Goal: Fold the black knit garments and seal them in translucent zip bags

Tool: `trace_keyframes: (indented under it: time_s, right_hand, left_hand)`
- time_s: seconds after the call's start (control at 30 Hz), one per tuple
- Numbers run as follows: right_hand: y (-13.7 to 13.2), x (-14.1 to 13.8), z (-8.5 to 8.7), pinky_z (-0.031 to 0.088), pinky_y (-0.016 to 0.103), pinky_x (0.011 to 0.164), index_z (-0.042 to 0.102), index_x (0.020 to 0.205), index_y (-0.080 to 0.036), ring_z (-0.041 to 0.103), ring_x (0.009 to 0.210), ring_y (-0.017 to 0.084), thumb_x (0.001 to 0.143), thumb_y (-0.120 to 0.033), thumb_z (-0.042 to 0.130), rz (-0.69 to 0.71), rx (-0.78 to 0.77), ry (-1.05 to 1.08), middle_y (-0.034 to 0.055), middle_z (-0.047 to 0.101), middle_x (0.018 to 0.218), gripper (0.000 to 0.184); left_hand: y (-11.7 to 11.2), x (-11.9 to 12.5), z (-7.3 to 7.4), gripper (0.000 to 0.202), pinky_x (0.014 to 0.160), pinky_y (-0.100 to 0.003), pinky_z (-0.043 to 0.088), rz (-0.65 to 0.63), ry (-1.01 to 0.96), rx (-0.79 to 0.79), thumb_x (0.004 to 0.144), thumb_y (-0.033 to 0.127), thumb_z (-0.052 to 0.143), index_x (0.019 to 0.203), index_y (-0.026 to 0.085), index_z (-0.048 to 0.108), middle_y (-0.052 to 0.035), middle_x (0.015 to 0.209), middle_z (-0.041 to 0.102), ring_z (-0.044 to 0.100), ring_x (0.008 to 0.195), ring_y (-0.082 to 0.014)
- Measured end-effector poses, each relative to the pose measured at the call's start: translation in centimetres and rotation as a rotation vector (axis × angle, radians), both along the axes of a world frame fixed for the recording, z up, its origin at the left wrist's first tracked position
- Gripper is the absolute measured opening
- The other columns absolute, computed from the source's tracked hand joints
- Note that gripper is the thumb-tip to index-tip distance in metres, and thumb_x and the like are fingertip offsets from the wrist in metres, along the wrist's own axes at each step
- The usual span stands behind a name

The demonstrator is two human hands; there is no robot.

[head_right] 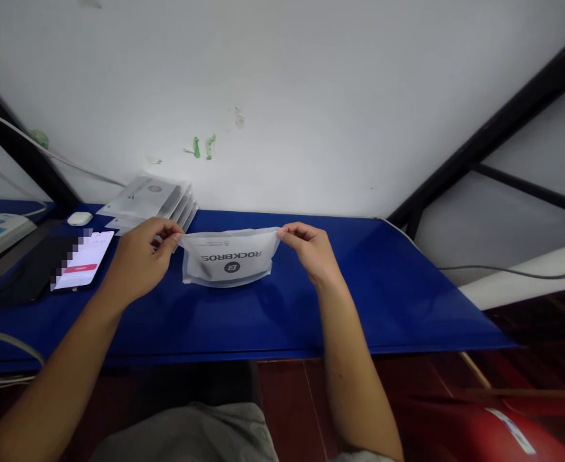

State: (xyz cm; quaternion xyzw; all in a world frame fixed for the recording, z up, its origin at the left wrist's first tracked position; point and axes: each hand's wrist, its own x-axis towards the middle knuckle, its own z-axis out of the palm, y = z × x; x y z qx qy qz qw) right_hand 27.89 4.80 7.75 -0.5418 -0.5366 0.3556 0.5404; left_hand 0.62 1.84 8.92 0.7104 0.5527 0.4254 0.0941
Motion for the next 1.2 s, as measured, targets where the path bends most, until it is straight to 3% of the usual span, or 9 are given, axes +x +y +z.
trace_keyframes:
  time_s: [0.3,0.57,0.73,0.87,0.97,1.03,1.2]
  right_hand:
    - [0.1,-0.9,1.3,0.039,0.028,0.058,0.068,0.065,-0.021,0.047,0.06,0.011,0.062,-0.03,0.073,-0.114,0.191,0.017,-0.0029,0.058,0.062,0.011]
    - [1.0,-1.9,3.0,0.045,0.031,0.065,0.065,0.072,-0.021,0.054,0.068,0.013,0.071,-0.03,0.069,-0.166,0.364,-0.064,-0.0016,0.059,0.07,0.01]
    - [2.0,-2.3,3.8,0.048,0.034,0.069,0.064,0.08,-0.023,0.058,0.077,0.016,0.08,-0.038,0.064,-0.159,0.44,-0.151,0.0011,0.062,0.079,0.015]
    - [2.5,-2.9,3.4,0.049,0.033,0.072,0.065,0.092,-0.024,0.06,0.084,0.017,0.082,-0.04,0.06,-0.171,0.45,-0.16,0.0022,0.064,0.088,0.02]
    - [2.4,-3.6,1.4,0.049,0.033,0.073,0.065,0.096,-0.023,0.061,0.082,0.017,0.081,-0.036,0.06,-0.16,0.361,-0.142,0.0029,0.065,0.088,0.021]
    - [2.0,-4.2,-0.7,0.049,0.033,0.071,0.066,0.091,-0.021,0.061,0.077,0.017,0.08,-0.034,0.059,-0.092,0.268,-0.182,0.0036,0.067,0.082,0.019]
    - [0.8,-5.7,-6.0,0.049,0.034,0.072,0.067,0.089,-0.019,0.063,0.079,0.019,0.082,-0.032,0.055,0.11,0.165,-0.413,0.0061,0.07,0.087,0.02]
  left_hand:
    - [-1.0,0.2,2.5,0.011,0.065,-0.025,0.048,0.016,-0.038,0.191,0.084,0.016,0.051,0.084,0.021,0.061,0.001,0.081,0.064,0.059,0.075,-0.0129]
    - [-1.1,-0.1,3.6,0.009,0.068,-0.024,0.049,0.098,-0.076,0.289,0.086,0.02,0.053,0.089,0.023,0.061,0.0016,0.089,0.065,0.06,0.079,-0.0123]
    - [-1.1,0.0,4.9,0.01,0.071,-0.022,0.049,0.149,-0.106,0.343,0.087,0.021,0.052,0.088,0.023,0.061,0.0034,0.089,0.065,0.061,0.083,-0.0113]
    - [-1.4,-0.6,5.5,0.009,0.067,-0.021,0.047,0.227,-0.129,0.386,0.086,0.021,0.053,0.087,0.02,0.063,0.002,0.085,0.065,0.06,0.079,-0.0102]
    - [-2.0,-2.2,3.9,0.01,0.067,-0.021,0.047,0.317,-0.197,0.332,0.086,0.023,0.055,0.089,0.018,0.063,0.0014,0.081,0.064,0.06,0.076,-0.0101]
    - [-2.8,-3.5,1.8,0.01,0.063,-0.022,0.048,0.37,-0.309,0.25,0.082,0.025,0.059,0.087,0.018,0.062,0.0026,0.076,0.061,0.059,0.068,-0.01]
    - [-5.8,-6.1,-4.3,0.008,0.06,-0.027,0.052,0.514,-0.54,-0.131,0.077,0.023,0.061,0.083,0.021,0.057,0.0052,0.065,0.058,0.058,0.058,-0.0121]
